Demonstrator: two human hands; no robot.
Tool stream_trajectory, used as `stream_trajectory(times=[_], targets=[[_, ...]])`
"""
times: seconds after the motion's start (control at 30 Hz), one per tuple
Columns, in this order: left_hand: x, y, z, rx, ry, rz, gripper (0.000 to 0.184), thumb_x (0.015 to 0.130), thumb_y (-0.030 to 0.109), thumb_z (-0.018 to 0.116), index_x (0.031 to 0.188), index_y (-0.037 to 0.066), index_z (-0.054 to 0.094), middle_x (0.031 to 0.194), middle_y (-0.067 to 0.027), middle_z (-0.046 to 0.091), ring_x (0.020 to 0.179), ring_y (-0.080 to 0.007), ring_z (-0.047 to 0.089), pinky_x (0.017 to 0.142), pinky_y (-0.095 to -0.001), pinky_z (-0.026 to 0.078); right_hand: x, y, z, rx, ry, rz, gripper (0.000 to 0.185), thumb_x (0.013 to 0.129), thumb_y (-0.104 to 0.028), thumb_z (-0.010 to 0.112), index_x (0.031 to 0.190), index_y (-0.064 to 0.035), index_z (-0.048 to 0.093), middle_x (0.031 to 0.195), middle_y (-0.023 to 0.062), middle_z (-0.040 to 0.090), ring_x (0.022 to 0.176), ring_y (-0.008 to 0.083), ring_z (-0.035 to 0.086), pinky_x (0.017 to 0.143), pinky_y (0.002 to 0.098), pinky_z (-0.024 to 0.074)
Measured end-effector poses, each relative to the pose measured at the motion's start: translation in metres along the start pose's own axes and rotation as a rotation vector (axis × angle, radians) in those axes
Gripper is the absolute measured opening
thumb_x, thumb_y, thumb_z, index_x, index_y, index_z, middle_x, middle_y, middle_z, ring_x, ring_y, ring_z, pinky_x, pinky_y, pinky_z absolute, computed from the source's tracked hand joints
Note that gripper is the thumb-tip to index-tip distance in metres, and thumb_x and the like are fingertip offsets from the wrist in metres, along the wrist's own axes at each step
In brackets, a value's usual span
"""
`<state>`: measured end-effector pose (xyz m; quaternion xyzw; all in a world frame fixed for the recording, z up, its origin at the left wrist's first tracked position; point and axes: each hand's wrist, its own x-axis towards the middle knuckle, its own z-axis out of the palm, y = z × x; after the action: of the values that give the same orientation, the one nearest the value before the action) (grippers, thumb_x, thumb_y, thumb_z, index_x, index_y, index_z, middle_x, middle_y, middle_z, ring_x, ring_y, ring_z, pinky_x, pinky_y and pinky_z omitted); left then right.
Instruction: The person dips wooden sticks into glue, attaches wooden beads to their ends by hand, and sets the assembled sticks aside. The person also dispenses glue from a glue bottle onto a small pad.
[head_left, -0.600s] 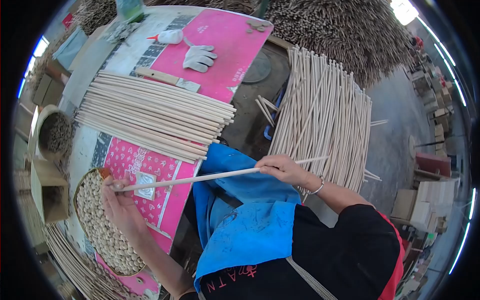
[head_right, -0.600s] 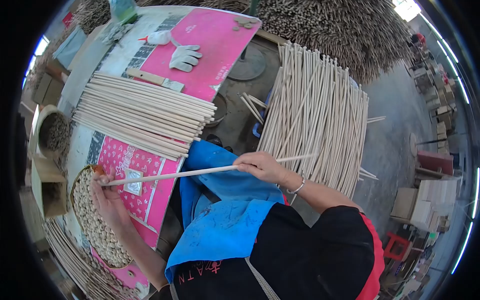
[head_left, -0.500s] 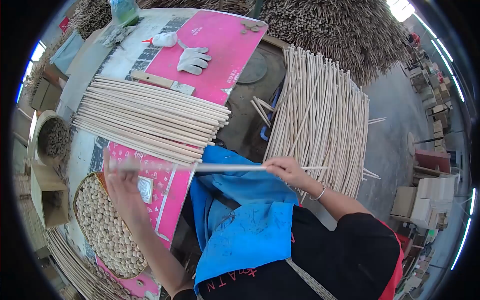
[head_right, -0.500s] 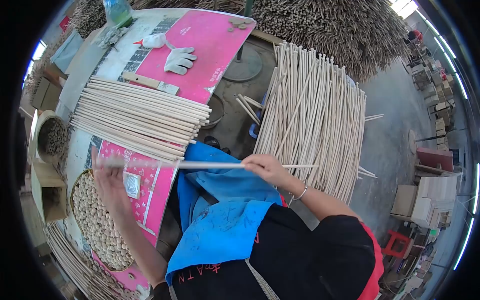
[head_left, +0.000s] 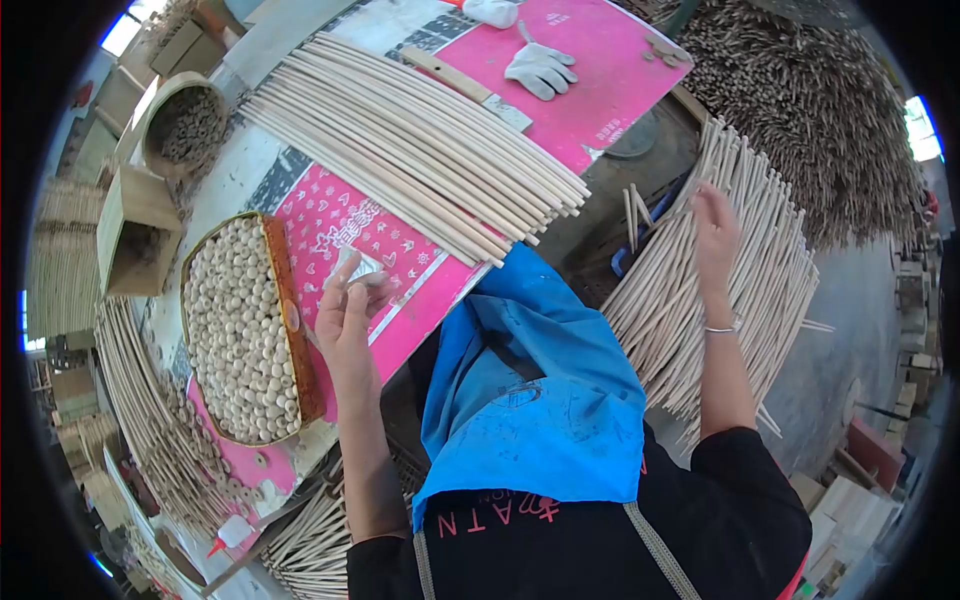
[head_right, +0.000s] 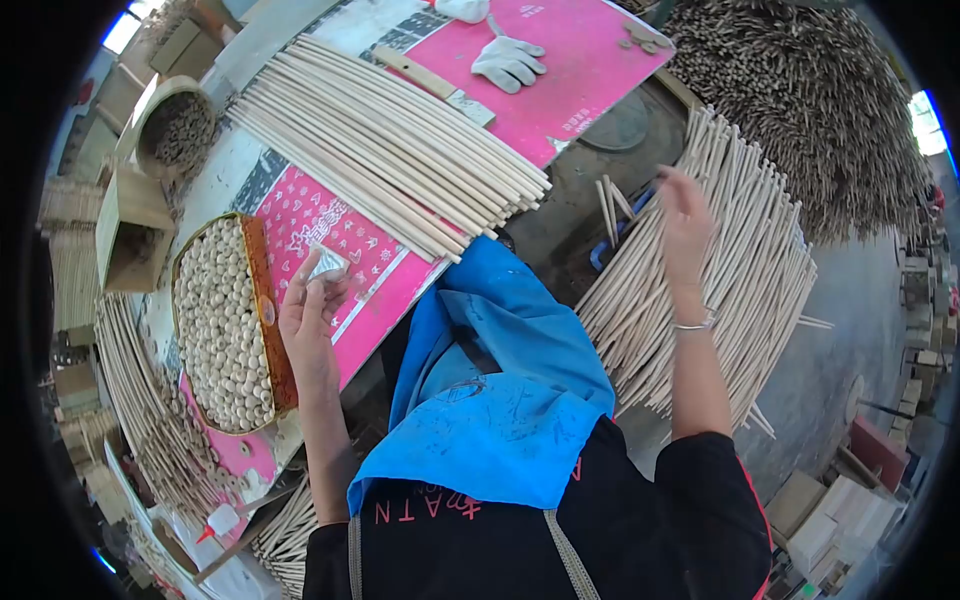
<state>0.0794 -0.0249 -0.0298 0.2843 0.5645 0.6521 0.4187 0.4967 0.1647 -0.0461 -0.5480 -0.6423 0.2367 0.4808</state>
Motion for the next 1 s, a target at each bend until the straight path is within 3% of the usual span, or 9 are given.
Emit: stream_trajectory(times=[0.13, 0.27, 0.4, 0.57, 0.63, 0.67, 0.77, 0.9, 1.0], targets=[[-0.005, 0.021, -0.017, 0.151, 0.149, 0.087, 0.036, 0.102, 0.014, 0.057, 0.135, -0.001, 0.057, 0.104, -0.0078, 0.071, 0.092, -0.0108, 0.064, 0.084, -0.0253, 0.051, -0.025, -0.091, 0.133, -0.038, -0.509, -0.266, 0.019, 0.086, -0.016, 0.07, 0.103, -0.0078, 0.071, 0.093, 0.0125, 0.067, 0.089, 0.0284, 0.068, 0.074, 0.0367, 0.0538], [-0.001, 0.04, -0.069, 0.281, 0.268, 0.178, 0.036, 0.102, 0.014, 0.059, 0.134, -0.003, 0.058, 0.103, -0.0056, 0.071, 0.088, -0.0088, 0.063, 0.081, -0.0231, 0.049, -0.027, -0.099, 0.214, -0.461, -0.544, -0.539, 0.024, 0.08, -0.025, 0.074, 0.091, -0.0047, 0.066, 0.097, 0.0142, 0.063, 0.095, 0.0327, 0.063, 0.08, 0.0426, 0.0534], [0.008, 0.056, -0.134, 0.51, 0.441, 0.162, 0.033, 0.098, 0.012, 0.062, 0.13, 0.001, 0.063, 0.096, -0.0032, 0.069, 0.087, -0.0073, 0.061, 0.076, -0.0226, 0.048, -0.02, -0.104, 0.231, -0.457, -0.599, -0.407, 0.019, 0.084, -0.022, 0.068, 0.09, -0.0045, 0.064, 0.093, 0.0162, 0.065, 0.089, 0.0353, 0.065, 0.075, 0.0468, 0.0532], [0.044, 0.049, -0.161, 0.997, 0.284, 0.225, 0.029, 0.089, 0.009, 0.068, 0.118, 0.01, 0.07, 0.099, -0.0049, 0.069, 0.082, -0.0147, 0.063, 0.075, -0.031, 0.052, -0.009, -0.107, 0.235, -0.245, -0.536, -0.331, 0.019, 0.091, -0.021, 0.062, 0.096, -0.0037, 0.067, 0.076, 0.0173, 0.065, 0.07, 0.0367, 0.066, 0.065, 0.0468, 0.051], [0.054, 0.051, -0.15, 1.23, 0.218, 0.215, 0.023, 0.084, 0.009, 0.071, 0.108, 0.012, 0.071, 0.102, -0.0062, 0.065, 0.086, -0.0241, 0.065, 0.078, -0.0375, 0.052, -0.008, -0.125, 0.232, 0.052, -0.587, -0.219, 0.02, 0.097, -0.021, 0.06, 0.101, -0.0027, 0.068, 0.074, 0.0101, 0.063, 0.065, 0.0232, 0.063, 0.061, 0.0355, 0.0493], [0.059, 0.046, -0.153, 1.222, 0.218, 0.212, 0.023, 0.084, 0.009, 0.071, 0.108, 0.012, 0.071, 0.102, -0.0062, 0.065, 0.086, -0.0241, 0.065, 0.078, -0.0375, 0.052, -0.009, -0.137, 0.231, 0.045, -0.59, -0.221, 0.02, 0.097, -0.021, 0.06, 0.101, -0.0027, 0.068, 0.074, 0.0101, 0.063, 0.065, 0.0232, 0.063, 0.061, 0.0355, 0.0493], [0.072, 0.031, -0.158, 1.396, 0.199, 0.294, 0.022, 0.084, 0.01, 0.072, 0.105, 0.012, 0.071, 0.1, -0.0062, 0.065, 0.083, -0.023, 0.066, 0.072, -0.0363, 0.051, -0.012, -0.186, 0.238, 0.677, -0.705, 0.002, 0.019, 0.1, -0.017, 0.062, 0.1, 0.0006, 0.068, 0.078, -0.0038, 0.057, 0.071, 0.0039, 0.051, 0.06, 0.0228, 0.0425], [0.072, 0.028, -0.162, 1.325, 0.188, 0.28, 0.021, 0.086, 0.008, 0.07, 0.106, 0.01, 0.071, 0.099, -0.0074, 0.063, 0.082, -0.0248, 0.066, 0.072, -0.0372, 0.051, -0.021, -0.206, 0.264, 0.424, -0.929, -0.193, 0.017, 0.096, -0.015, 0.066, 0.097, 0.0022, 0.067, 0.076, 0.0043, 0.06, 0.065, 0.0098, 0.055, 0.06, 0.0263, 0.045], [0.065, 0.024, -0.167, 1.304, 0.194, 0.32, 0.021, 0.085, 0.007, 0.07, 0.107, 0.009, 0.07, 0.099, -0.0083, 0.063, 0.081, -0.0261, 0.065, 0.072, -0.0381, 0.05, -0.038, -0.22, 0.285, 0.472, -0.927, -0.405, 0.015, 0.095, -0.015, 0.066, 0.096, 0.0004, 0.066, 0.08, 0.0128, 0.064, 0.063, 0.0238, 0.062, 0.061, 0.0354, 0.0496]])
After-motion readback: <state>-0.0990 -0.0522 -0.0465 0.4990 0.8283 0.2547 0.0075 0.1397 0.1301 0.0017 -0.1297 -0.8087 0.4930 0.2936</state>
